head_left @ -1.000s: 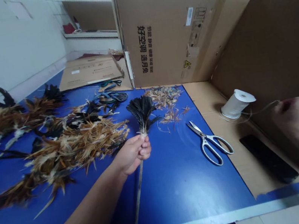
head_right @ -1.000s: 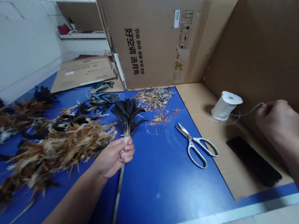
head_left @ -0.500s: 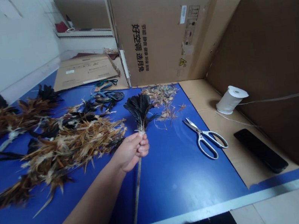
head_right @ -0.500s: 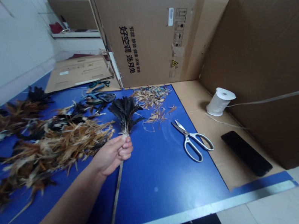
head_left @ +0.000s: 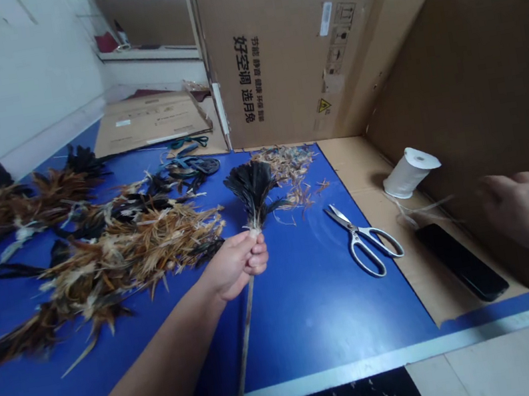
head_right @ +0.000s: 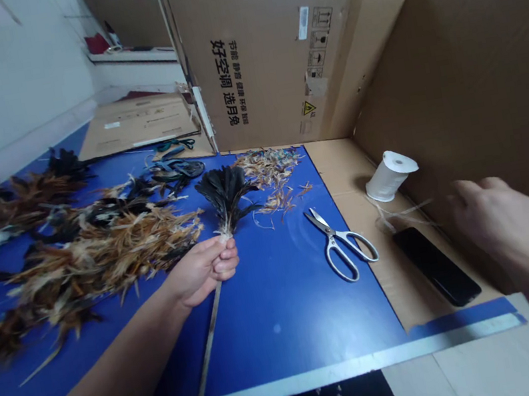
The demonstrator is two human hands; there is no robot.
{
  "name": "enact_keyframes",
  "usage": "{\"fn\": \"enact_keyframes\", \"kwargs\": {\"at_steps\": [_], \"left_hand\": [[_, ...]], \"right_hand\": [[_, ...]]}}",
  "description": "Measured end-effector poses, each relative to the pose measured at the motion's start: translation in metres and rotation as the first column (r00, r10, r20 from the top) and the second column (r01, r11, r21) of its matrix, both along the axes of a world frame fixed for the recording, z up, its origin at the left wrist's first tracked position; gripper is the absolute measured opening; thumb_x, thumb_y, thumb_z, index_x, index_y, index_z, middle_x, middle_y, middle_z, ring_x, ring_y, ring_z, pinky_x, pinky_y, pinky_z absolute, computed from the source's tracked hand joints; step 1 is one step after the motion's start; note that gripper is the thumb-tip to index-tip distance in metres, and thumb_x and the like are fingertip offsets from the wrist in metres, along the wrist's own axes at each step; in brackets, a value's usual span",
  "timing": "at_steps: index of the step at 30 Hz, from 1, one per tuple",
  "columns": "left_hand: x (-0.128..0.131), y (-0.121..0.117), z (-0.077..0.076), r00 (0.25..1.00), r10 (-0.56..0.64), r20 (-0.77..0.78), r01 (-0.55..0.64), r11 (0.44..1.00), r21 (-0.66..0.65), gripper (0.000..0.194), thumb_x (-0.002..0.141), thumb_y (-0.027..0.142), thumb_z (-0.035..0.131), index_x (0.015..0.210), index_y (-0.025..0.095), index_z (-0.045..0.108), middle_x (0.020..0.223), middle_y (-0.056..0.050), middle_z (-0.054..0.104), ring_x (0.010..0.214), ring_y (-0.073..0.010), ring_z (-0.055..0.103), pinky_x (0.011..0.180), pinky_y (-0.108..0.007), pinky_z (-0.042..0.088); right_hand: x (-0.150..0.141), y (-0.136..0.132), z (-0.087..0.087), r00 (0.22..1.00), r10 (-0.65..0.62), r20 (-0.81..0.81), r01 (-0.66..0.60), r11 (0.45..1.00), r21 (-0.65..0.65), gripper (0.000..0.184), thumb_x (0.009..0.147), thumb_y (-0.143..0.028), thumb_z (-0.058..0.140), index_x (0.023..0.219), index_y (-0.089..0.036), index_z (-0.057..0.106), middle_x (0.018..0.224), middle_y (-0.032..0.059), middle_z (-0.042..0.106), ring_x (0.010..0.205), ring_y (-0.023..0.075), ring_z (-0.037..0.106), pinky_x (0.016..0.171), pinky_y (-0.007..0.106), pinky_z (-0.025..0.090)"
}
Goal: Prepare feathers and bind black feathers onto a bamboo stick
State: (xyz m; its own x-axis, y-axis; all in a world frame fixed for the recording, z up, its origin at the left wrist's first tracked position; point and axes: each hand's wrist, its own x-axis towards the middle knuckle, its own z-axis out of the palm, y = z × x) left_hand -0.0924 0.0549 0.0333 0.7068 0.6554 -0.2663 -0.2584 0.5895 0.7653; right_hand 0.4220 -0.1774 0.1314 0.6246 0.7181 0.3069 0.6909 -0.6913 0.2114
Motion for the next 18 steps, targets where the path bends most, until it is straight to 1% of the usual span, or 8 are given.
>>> {"fn": "enact_keyframes", "kwargs": {"at_steps": [1, 3, 5, 7, 9, 12, 15, 18], "left_hand": [[0.0, 0.0, 0.0, 1.0, -0.004, -0.002, 0.004, 1.0, 0.003, 0.057, 0.081, 0.048, 0.105, 0.09, 0.016, 0.059, 0.075, 0.007, 0.044, 0.056, -0.0029, 0.034, 0.05, -0.016, 0.024], [0.0, -0.001, 0.001, 1.0, -0.006, -0.004, 0.006, 1.0, 0.006, 0.057, 0.081, 0.048, 0.104, 0.091, 0.016, 0.058, 0.075, 0.007, 0.044, 0.056, -0.0029, 0.033, 0.05, -0.016, 0.024], [0.0, -0.001, 0.002, 1.0, -0.007, -0.007, 0.007, 1.0, 0.01, 0.056, 0.083, 0.048, 0.103, 0.091, 0.016, 0.057, 0.075, 0.007, 0.045, 0.056, -0.0029, 0.033, 0.05, -0.016, 0.023], [0.0, -0.001, 0.003, 1.0, -0.012, -0.012, 0.012, 1.0, 0.013, 0.053, 0.086, 0.046, 0.101, 0.091, 0.017, 0.057, 0.075, 0.007, 0.045, 0.055, -0.0027, 0.032, 0.051, -0.016, 0.023], [-0.001, -0.001, 0.003, 1.0, -0.021, -0.019, 0.021, 1.0, 0.011, 0.05, 0.089, 0.044, 0.098, 0.091, 0.017, 0.057, 0.076, 0.007, 0.045, 0.055, -0.0025, 0.031, 0.051, -0.016, 0.023], [-0.001, -0.001, 0.003, 0.999, -0.026, -0.023, 0.027, 1.0, 0.007, 0.047, 0.093, 0.043, 0.095, 0.091, 0.017, 0.056, 0.077, 0.006, 0.045, 0.056, -0.0027, 0.031, 0.052, -0.016, 0.023], [-0.001, -0.001, 0.002, 0.999, -0.033, -0.016, 0.033, 0.999, 0.0, 0.045, 0.095, 0.043, 0.093, 0.092, 0.017, 0.056, 0.078, 0.006, 0.045, 0.057, -0.0034, 0.032, 0.052, -0.016, 0.023], [-0.001, -0.001, 0.001, 0.999, -0.038, -0.02, 0.038, 0.999, -0.006, 0.045, 0.094, 0.042, 0.093, 0.091, 0.018, 0.055, 0.079, 0.006, 0.044, 0.057, -0.0036, 0.032, 0.053, -0.016, 0.023]], "right_hand": [[-0.015, 0.011, -0.004, 0.998, 0.059, -0.013, -0.059, 0.998, -0.015, 0.05, 0.111, -0.062, 0.044, 0.138, -0.04, 0.079, 0.135, 0.0149, 0.078, 0.101, 0.0369, 0.075, 0.071, 0.045, 0.05], [-0.037, 0.034, -0.013, 0.985, 0.13, -0.112, -0.133, 0.991, -0.022, 0.05, 0.112, -0.061, 0.044, 0.135, -0.039, 0.082, 0.145, 0.0091, 0.078, 0.109, 0.0343, 0.075, 0.076, 0.042, 0.051], [-0.043, 0.056, -0.024, 0.971, 0.145, -0.189, -0.155, 0.987, -0.038, 0.048, 0.113, -0.054, 0.046, 0.136, -0.035, 0.084, 0.151, 0.0082, 0.077, 0.115, 0.0332, 0.075, 0.08, 0.041, 0.051], [-0.037, 0.075, -0.035, 0.963, 0.128, -0.236, -0.147, 0.987, -0.066, 0.045, 0.113, -0.046, 0.05, 0.135, -0.03, 0.085, 0.151, 0.0106, 0.078, 0.117, 0.0331, 0.076, 0.083, 0.041, 0.053], [-0.026, 0.09, -0.045, 0.956, 0.092, -0.28, -0.122, 0.988, -0.091, 0.038, 0.112, -0.04, 0.056, 0.131, -0.026, 0.087, 0.142, 0.0131, 0.082, 0.116, 0.0329, 0.078, 0.086, 0.041, 0.055], [-0.015, 0.108, -0.057, 0.935, 0.034, -0.352, -0.084, 0.988, -0.127, 0.031, 0.113, -0.041, 0.067, 0.13, -0.023, 0.085, 0.129, 0.0123, 0.084, 0.115, 0.03, 0.079, 0.092, 0.04, 0.062], [-0.016, 0.123, -0.068, 0.914, 0.003, -0.406, -0.067, 0.987, -0.144, 0.038, 0.111, -0.047, 0.076, 0.14, -0.023, 0.076, 0.141, 0.0103, 0.077, 0.122, 0.027, 0.077, 0.103, 0.046, 0.067], [-0.021, 0.137, -0.079, 0.897, -0.006, -0.442, -0.059, 0.989, -0.133, 0.041, 0.11, -0.045, 0.078, 0.145, -0.024, 0.073, 0.15, 0.0113, 0.073, 0.128, 0.0281, 0.075, 0.107, 0.049, 0.067]]}}
